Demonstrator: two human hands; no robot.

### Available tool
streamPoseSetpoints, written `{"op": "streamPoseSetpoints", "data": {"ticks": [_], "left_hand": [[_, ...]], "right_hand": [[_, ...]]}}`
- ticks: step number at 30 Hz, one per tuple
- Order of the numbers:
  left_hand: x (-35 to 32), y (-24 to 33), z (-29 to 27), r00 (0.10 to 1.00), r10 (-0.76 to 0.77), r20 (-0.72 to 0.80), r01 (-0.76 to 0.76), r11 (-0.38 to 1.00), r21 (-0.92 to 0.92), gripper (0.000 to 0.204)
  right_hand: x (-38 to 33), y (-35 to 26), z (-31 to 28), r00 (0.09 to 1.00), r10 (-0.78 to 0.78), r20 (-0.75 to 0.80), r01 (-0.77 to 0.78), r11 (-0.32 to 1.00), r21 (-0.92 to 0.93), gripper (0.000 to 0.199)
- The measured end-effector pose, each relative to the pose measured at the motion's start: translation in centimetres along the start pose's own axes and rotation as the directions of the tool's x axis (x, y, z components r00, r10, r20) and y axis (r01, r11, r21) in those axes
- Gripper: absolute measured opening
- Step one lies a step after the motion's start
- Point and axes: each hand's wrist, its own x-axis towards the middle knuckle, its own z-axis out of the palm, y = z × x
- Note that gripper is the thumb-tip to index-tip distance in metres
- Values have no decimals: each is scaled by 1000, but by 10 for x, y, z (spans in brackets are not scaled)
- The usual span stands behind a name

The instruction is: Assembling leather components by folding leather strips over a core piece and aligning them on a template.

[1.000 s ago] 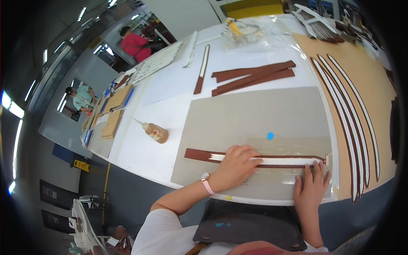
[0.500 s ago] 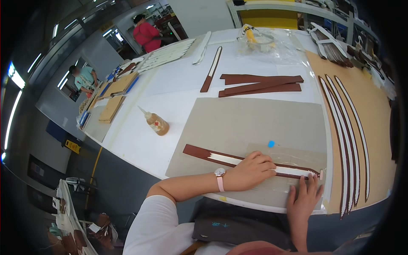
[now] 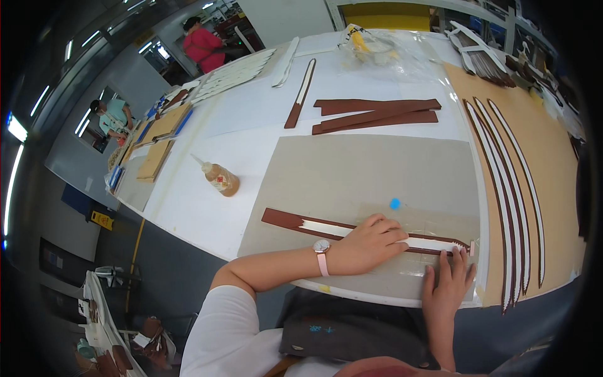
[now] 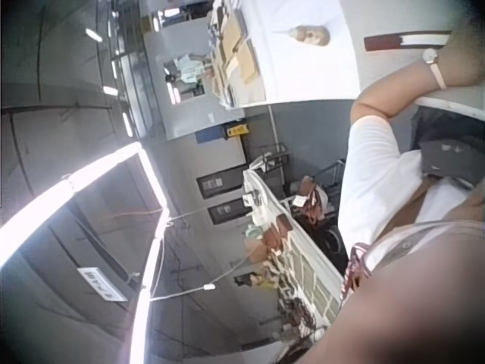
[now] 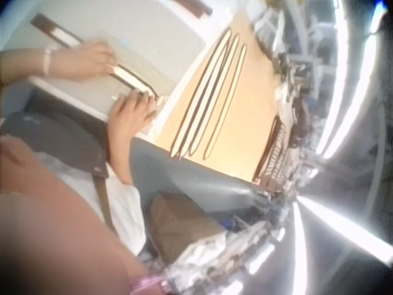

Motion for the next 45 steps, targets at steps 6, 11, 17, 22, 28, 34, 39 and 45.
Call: {"op": "streamPoseSetpoints", "data": {"ticks": [6, 11, 17, 22, 28, 34, 39, 45], "left_hand": [[0, 1, 8, 998, 54, -21, -54, 999, 11, 38], [1, 2, 12, 999, 41, -13, -41, 998, 37, 38], [4, -1, 5, 998, 67, -3, -67, 997, 36, 36], [1, 0, 9, 999, 50, 1, -50, 998, 40, 35], [5, -1, 8, 997, 65, 33, -66, 998, 11, 37], [9, -5, 0, 997, 68, 35, -69, 997, 21, 38], [16, -5, -6, 995, 71, 70, -77, 993, 91, 42], [20, -1, -4, 993, 77, 85, -84, 993, 80, 42]], "right_hand": [[-1, 0, 0, 1000, -2, -5, 2, 1000, 0, 40], [0, 0, 0, 1000, 0, -8, 1, 1000, 11, 41], [2, -2, -3, 1000, -3, 1, 3, 1000, 7, 41], [0, -4, -3, 1000, -6, 2, 6, 1000, 10, 41], [-1, -2, -4, 1000, -4, -1, 4, 1000, -2, 41], [9, -3, -4, 999, -20, -32, 20, 1000, -3, 40], [9, -2, -2, 999, -5, -38, 5, 1000, -14, 40], [3, -5, -6, 999, 30, -15, -30, 1000, -10, 40]]}}
